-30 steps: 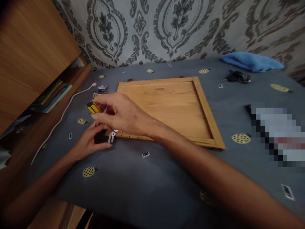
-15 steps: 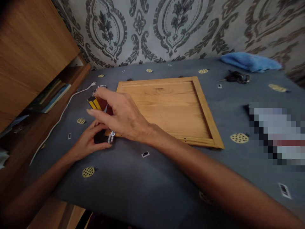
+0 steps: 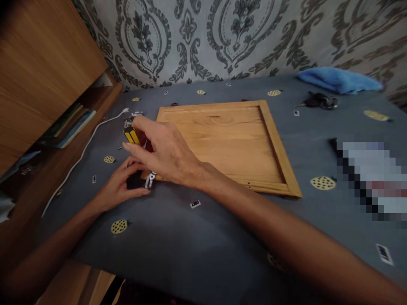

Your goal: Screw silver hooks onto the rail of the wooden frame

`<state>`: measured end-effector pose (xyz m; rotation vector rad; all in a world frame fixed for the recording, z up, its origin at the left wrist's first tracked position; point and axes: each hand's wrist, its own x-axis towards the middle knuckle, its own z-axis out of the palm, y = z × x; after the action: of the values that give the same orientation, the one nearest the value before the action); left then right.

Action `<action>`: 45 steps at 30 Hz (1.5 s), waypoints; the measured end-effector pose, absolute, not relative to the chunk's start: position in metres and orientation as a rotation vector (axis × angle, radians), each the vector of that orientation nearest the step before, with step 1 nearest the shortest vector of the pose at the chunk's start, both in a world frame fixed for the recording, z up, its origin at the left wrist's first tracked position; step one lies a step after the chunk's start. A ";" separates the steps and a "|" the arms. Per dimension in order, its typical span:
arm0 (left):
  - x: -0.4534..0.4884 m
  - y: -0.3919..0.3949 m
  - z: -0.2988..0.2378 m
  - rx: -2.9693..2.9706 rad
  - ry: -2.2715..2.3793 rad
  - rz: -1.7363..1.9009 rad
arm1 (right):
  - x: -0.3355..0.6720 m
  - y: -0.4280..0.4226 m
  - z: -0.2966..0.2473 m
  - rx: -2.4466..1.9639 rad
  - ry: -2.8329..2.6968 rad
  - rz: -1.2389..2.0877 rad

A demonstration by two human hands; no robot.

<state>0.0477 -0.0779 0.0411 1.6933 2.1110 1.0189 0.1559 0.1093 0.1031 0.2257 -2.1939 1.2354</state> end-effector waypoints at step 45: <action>0.049 -0.081 0.040 1.659 2.206 0.964 | 0.160 0.110 0.103 0.371 -2.287 1.144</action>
<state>0.0486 -0.0808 0.0395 1.6591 2.2061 0.9641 0.1596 0.1101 0.1033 0.3707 -2.2872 1.1441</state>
